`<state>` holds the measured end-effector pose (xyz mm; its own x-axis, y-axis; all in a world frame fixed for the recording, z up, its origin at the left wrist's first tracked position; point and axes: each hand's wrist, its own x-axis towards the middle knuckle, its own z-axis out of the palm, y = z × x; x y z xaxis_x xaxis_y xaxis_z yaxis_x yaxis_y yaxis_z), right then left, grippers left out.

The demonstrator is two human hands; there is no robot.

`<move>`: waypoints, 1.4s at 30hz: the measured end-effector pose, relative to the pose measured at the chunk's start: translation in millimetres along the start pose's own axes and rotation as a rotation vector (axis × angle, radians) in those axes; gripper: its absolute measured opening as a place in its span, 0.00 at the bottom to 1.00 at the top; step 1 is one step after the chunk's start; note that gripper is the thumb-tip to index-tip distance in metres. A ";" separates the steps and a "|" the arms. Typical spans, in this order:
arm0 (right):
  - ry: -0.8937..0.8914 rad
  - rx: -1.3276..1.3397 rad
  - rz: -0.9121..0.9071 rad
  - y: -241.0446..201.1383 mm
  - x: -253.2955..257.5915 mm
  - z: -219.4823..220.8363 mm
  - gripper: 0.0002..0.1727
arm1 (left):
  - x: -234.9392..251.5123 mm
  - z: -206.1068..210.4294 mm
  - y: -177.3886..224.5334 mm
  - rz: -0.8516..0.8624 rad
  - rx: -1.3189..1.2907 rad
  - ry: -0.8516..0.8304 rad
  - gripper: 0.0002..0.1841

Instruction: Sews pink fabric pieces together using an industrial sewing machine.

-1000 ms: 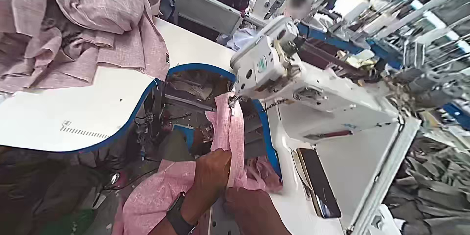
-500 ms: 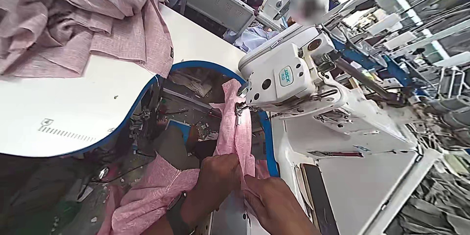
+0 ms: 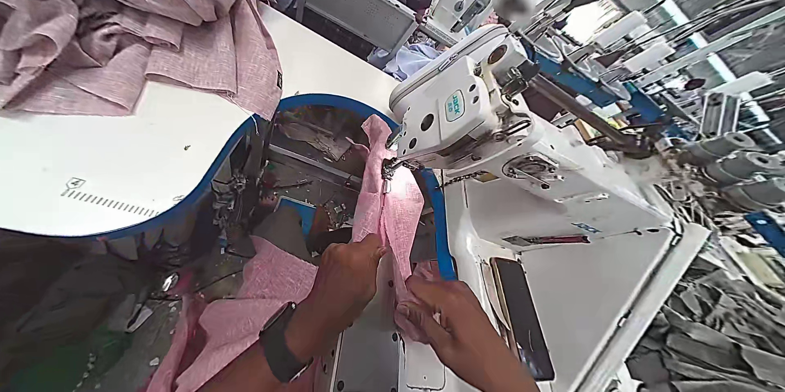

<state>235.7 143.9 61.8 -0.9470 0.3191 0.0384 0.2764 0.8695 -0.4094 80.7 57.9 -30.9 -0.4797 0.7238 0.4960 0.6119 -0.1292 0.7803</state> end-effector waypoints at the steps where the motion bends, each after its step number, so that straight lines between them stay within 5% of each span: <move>1: 0.015 -0.011 0.013 -5.0 -2.8 3.8 0.17 | -4.8 -4.5 7.8 -0.067 0.022 -0.031 0.17; 3: -0.030 -0.006 0.080 -14.2 -9.0 15.1 0.11 | -19.4 -16.0 16.5 -0.117 0.016 -0.079 0.19; 9: 0.014 -0.201 0.208 -49.8 5.9 1.4 0.07 | -9.3 -12.3 -10.2 0.138 -0.099 -0.017 0.16; 15: 0.298 -0.343 0.311 -65.4 12.8 23.2 0.08 | -15.6 -23.8 24.2 -0.130 -0.036 -0.177 0.11; 20: 0.388 -0.491 0.280 -63.9 31.1 39.2 0.10 | -11.9 -3.1 15.2 -0.061 -0.036 0.045 0.13; 25: 0.464 -0.540 0.320 -47.6 51.5 42.7 0.10 | 9.0 10.5 7.6 -0.146 -0.039 0.069 0.13; 29: 0.370 -0.365 0.437 -43.8 23.9 31.8 0.09 | 10.1 -12.2 15.7 -0.273 -0.143 -0.151 0.19; 33: 0.185 -0.431 0.310 -61.6 24.8 21.8 0.09 | -4.8 -12.8 7.6 -0.230 -0.255 -0.196 0.12; 37: 0.096 -0.638 0.184 -57.5 47.1 23.2 0.08 | 5.9 2.9 -15.0 -0.319 -0.550 -0.192 0.15; 42: 0.320 -0.551 0.173 -26.5 68.0 43.4 0.09 | 32.6 21.1 -30.0 -0.437 -0.736 -0.117 0.14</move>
<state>156.9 126.2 35.7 -0.8094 0.4937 0.3180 0.5441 0.8342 0.0895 59.9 99.7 -46.1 -0.4841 0.8711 0.0830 -0.1952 -0.1999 0.9602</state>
